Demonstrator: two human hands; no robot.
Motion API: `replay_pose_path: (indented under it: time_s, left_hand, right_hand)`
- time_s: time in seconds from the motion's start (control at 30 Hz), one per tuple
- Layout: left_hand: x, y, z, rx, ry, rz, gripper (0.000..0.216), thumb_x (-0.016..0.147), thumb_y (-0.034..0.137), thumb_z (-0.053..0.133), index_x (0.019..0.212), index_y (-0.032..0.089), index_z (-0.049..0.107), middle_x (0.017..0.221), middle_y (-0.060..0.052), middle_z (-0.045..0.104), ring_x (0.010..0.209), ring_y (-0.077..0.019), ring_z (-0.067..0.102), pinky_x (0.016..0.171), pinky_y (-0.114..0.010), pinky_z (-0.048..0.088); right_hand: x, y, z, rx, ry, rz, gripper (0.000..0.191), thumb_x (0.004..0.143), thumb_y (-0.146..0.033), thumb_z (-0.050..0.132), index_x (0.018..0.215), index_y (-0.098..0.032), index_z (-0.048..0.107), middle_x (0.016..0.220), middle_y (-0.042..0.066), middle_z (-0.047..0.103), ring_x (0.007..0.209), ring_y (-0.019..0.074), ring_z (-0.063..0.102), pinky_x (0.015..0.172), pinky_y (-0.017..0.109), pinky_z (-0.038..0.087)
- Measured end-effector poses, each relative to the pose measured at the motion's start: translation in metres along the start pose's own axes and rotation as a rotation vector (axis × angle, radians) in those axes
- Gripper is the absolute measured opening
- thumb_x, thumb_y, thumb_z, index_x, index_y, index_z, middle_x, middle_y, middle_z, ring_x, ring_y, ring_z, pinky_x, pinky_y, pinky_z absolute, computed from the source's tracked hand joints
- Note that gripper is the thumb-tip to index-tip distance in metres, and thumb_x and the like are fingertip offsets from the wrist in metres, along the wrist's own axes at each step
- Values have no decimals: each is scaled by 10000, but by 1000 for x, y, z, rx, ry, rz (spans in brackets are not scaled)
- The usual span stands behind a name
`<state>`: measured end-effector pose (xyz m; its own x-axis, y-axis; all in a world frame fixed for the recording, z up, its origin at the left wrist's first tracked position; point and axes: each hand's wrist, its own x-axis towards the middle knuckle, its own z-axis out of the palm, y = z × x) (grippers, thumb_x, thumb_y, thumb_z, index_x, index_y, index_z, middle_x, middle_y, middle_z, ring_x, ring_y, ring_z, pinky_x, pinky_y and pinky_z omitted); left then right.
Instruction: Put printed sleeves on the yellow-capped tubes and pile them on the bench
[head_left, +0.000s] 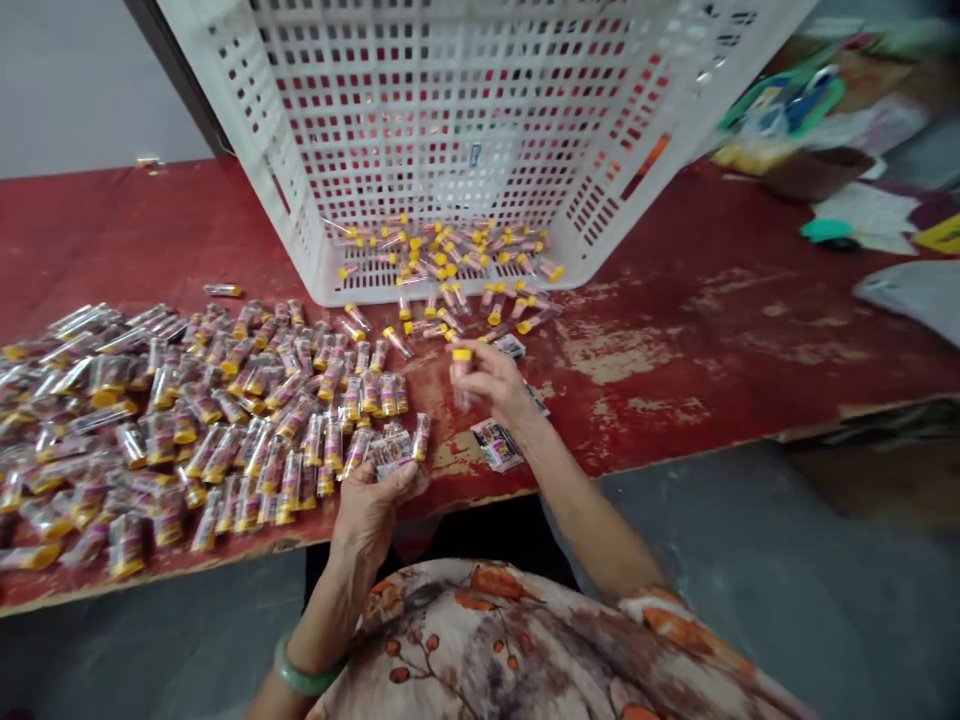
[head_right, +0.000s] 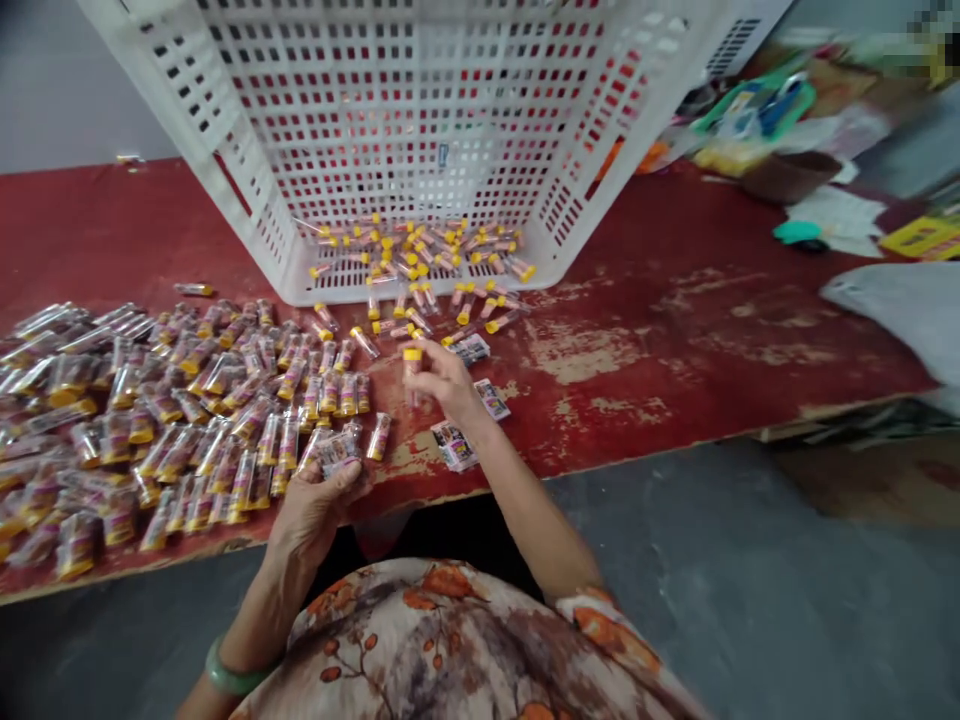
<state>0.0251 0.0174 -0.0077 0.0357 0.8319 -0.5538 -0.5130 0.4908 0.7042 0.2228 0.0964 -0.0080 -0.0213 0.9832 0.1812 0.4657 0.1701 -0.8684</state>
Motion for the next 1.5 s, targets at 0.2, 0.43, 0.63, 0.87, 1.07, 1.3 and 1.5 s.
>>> replay_pose_path:
  time_s: [0.2,0.43,0.63,0.87,1.07,1.3,1.5]
  left_hand:
    - [-3,-9,17,-23,-107,-103,393,465,170,892,797,111,690,691,-33,714,558,-134,650,569,-248,563]
    - [-10,-18,16,-16,-164,-112,407,490,190,886,843,113,700,758,-53,731,616,-166,669,636,-307,561]
    - [-16,-10,14,18,-209,-99,385,520,195,876,852,109,702,762,-52,724,615,-143,657,644,-276,546]
    - [-10,-3,10,16,-106,-90,388,505,189,878,840,105,701,782,-60,731,640,-173,669,637,-317,563]
    - [-9,-5,11,-73,-43,39,419,509,176,875,884,127,695,830,-47,736,692,-168,676,720,-315,549]
    - [-13,-10,18,-131,8,97,368,526,197,871,839,120,694,808,-39,730,705,-167,673,771,-333,533]
    - [-14,-11,20,-178,38,111,373,504,199,880,824,127,701,787,-29,732,690,-156,669,766,-312,521]
  right_hand:
    - [-91,-12,14,1054,-67,312,87,667,-247,559,701,-196,497,547,-39,460,435,72,310,419,202,220]
    - [-100,-14,27,627,-75,340,150,707,-326,703,760,-186,692,622,-22,551,529,93,446,494,224,338]
    - [-86,-15,21,471,-102,274,122,679,-292,678,627,-182,673,554,-31,543,519,99,439,479,219,324]
    - [-81,-21,13,435,-111,237,176,746,-364,686,724,-190,689,601,-24,565,560,99,477,515,210,364]
    - [-105,-21,-5,735,-148,289,254,793,-393,662,960,-201,646,842,29,587,589,108,515,479,221,414]
    - [-129,-17,6,653,-22,155,192,789,-325,676,946,-220,641,940,47,586,730,166,596,601,289,519]
    - [-135,-17,11,542,120,56,162,776,-265,686,934,-237,668,945,49,628,921,215,599,781,337,520]
